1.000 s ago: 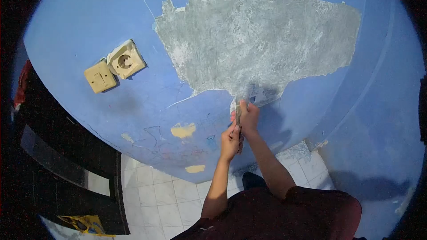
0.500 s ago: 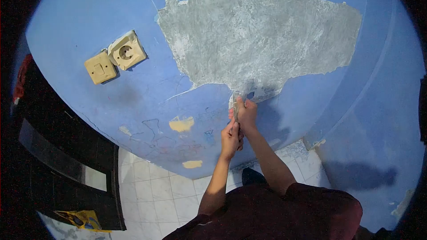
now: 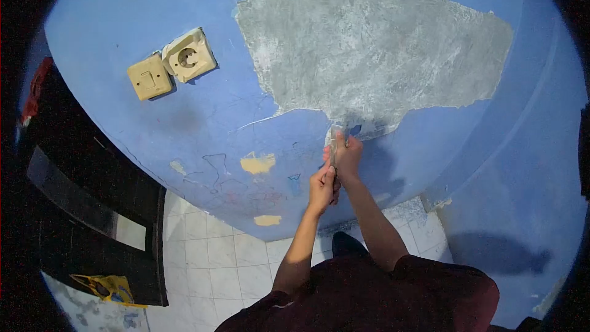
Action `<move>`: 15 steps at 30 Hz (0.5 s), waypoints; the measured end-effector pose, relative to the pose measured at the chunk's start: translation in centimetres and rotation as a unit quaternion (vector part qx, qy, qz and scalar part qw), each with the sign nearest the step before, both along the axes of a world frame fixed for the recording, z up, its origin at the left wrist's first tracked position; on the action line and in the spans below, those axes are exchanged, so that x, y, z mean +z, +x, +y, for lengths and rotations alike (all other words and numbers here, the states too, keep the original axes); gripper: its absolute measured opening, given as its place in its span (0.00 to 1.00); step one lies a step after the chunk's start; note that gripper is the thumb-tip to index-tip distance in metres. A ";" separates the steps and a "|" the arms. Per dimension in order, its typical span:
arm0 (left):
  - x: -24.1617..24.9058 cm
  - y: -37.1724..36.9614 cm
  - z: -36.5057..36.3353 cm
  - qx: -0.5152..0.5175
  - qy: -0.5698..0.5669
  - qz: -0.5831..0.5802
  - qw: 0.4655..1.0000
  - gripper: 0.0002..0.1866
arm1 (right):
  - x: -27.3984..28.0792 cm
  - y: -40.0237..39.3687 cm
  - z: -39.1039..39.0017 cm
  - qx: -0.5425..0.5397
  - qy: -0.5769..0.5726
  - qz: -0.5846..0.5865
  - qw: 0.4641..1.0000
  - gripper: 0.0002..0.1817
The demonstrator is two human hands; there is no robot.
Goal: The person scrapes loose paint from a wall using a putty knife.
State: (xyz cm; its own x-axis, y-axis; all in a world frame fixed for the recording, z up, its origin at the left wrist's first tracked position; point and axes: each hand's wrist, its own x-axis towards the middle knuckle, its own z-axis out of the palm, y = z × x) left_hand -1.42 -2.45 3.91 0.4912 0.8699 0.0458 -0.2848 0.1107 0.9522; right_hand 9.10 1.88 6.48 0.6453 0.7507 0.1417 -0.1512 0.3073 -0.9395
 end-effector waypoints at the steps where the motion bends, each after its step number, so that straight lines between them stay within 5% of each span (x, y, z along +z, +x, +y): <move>1: -0.1 0.0 0.0 -0.006 0.002 0.001 1.000 0.24 | -0.1 0.0 0.0 0.001 -0.005 0.003 1.000 0.20; 15: 0.3 2.1 0.9 -0.013 0.040 -0.009 0.999 0.19 | 2.1 1.5 -0.5 -0.006 0.015 -0.005 1.000 0.18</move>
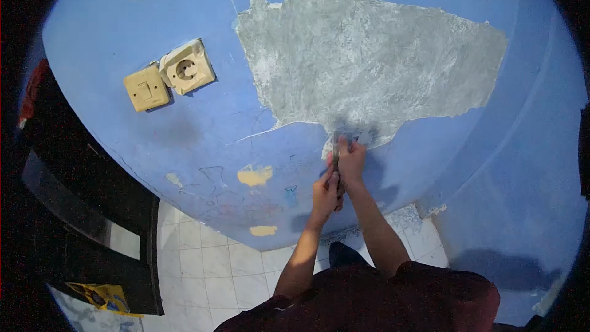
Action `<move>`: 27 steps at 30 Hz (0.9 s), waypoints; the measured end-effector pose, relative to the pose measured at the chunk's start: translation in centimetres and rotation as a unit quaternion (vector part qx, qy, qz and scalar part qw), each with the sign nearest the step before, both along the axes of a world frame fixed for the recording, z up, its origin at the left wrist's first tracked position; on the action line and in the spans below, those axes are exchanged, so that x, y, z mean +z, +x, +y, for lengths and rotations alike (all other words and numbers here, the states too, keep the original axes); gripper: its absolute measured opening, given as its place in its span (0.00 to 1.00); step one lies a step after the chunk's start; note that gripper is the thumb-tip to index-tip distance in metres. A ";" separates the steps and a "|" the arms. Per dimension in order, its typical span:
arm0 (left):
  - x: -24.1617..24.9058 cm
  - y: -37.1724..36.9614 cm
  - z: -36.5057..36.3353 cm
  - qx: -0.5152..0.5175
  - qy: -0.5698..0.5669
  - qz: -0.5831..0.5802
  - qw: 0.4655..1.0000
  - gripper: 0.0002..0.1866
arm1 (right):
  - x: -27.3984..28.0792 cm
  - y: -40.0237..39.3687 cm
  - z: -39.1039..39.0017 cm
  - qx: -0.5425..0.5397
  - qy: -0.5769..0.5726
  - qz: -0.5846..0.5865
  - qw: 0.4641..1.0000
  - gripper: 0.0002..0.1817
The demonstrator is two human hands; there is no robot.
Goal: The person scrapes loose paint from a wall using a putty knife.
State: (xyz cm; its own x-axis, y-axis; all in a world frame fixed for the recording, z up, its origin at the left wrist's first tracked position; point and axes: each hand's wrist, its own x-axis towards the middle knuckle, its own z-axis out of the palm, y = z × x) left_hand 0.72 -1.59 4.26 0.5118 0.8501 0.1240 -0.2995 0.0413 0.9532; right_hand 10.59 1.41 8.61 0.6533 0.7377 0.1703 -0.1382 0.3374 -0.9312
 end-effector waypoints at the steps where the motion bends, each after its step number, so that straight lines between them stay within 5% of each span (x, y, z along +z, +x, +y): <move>1: -0.5 -0.2 -0.6 0.005 -0.023 0.003 1.000 0.19 | -2.9 0.6 1.2 -0.012 -0.018 -0.025 0.999 0.19; 27: 0.0 -1.4 -0.5 0.043 0.044 0.099 0.993 0.20 | -1.6 -0.7 0.1 0.016 -0.035 0.003 0.999 0.20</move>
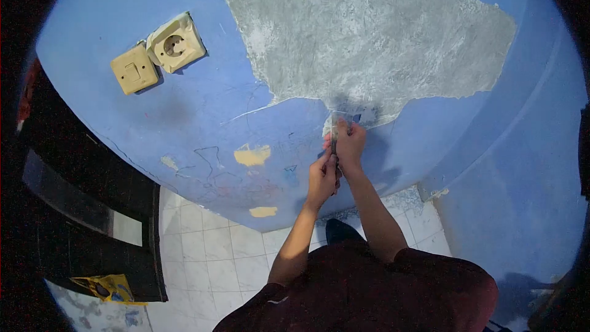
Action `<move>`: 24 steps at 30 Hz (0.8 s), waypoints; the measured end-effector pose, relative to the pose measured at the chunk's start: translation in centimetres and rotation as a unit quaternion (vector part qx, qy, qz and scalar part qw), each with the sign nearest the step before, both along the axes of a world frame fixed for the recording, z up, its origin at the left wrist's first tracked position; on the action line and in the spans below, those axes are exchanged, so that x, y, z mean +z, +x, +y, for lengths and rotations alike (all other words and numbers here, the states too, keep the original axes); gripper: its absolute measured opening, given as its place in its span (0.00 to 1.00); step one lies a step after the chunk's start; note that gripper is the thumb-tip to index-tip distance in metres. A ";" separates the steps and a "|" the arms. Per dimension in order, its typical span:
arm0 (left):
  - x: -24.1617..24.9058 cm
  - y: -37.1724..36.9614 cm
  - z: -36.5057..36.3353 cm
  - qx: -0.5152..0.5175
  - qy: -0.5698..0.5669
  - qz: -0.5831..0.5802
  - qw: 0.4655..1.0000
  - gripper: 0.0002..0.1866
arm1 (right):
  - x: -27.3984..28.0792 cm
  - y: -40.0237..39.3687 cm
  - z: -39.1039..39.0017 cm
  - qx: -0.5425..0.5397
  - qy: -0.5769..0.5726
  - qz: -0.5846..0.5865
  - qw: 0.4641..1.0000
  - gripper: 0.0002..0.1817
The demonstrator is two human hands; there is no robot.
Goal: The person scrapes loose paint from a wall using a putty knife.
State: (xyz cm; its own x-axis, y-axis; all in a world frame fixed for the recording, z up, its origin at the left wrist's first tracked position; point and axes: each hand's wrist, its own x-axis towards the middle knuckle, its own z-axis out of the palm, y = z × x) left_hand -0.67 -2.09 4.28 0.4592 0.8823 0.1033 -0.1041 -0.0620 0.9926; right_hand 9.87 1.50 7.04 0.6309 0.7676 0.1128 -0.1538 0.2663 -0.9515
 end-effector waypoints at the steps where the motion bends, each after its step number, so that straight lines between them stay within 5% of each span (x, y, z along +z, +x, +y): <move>1: -0.1 0.1 -0.2 0.000 -0.014 -0.016 1.000 0.20 | -0.1 0.0 -0.1 -0.001 -0.003 -0.007 1.000 0.20; 8: -0.1 0.9 0.3 0.004 0.044 -0.055 0.998 0.21 | -1.2 1.1 1.5 -0.035 0.014 -0.072 0.997 0.17; 15: -1.9 1.4 0.0 0.010 -0.034 -0.081 0.996 0.20 | 0.2 0.5 -0.1 -0.001 -0.024 0.005 1.000 0.20; 17: -1.4 1.4 0.7 0.008 0.045 -0.054 0.997 0.20 | 1.5 0.6 -0.5 -0.003 0.019 -0.035 0.999 0.20; 24: -1.2 1.3 -0.5 0.046 -0.013 -0.075 0.996 0.16 | 0.2 0.3 -0.3 0.021 0.006 -0.034 0.999 0.20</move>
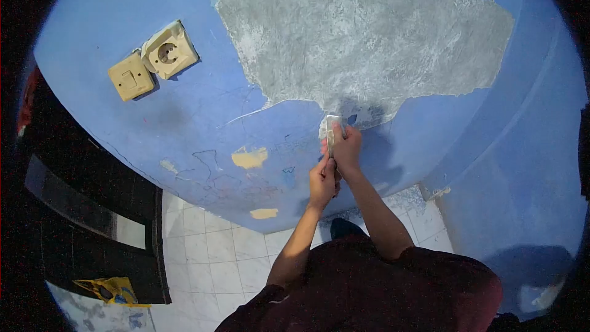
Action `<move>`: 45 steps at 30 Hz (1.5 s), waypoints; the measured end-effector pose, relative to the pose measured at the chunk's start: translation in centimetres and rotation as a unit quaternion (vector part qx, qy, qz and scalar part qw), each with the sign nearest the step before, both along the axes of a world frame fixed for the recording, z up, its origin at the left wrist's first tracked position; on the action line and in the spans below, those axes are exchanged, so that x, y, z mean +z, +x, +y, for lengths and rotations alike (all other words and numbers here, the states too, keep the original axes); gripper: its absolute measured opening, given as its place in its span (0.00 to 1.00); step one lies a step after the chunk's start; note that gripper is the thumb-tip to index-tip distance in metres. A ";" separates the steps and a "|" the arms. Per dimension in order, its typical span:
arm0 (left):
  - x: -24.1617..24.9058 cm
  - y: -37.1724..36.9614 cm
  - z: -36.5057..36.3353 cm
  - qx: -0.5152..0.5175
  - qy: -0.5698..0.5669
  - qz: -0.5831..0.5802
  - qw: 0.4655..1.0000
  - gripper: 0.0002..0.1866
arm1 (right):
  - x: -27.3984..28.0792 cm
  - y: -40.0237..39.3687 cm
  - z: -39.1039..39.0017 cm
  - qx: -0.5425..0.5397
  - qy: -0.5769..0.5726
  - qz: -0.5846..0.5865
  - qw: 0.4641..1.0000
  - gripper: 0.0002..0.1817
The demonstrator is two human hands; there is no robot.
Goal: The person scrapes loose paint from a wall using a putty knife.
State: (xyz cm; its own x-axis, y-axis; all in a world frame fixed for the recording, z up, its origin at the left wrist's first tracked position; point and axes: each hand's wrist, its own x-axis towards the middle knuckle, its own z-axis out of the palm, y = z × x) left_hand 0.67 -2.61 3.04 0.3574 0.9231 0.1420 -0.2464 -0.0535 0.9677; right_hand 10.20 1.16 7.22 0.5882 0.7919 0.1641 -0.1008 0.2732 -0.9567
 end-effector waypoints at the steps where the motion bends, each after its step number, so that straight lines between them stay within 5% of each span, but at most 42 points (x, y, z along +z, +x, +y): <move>1: 0.1 -0.1 0.1 -0.004 0.001 0.004 1.000 0.16 | -0.1 0.0 0.2 -0.006 -0.004 0.005 1.000 0.20; 18: -0.7 -0.6 0.5 0.000 0.055 0.030 0.998 0.21 | 0.4 -0.7 -0.2 -0.010 -0.014 0.059 0.998 0.19; 30: 0.6 -0.6 0.6 0.016 -0.016 0.050 0.998 0.19 | 0.9 -0.6 0.0 -0.012 -0.003 0.055 0.998 0.17; 45: -0.8 0.0 0.9 0.029 0.072 0.065 0.995 0.21 | 1.0 -0.2 -0.3 -0.014 -0.012 0.070 0.997 0.15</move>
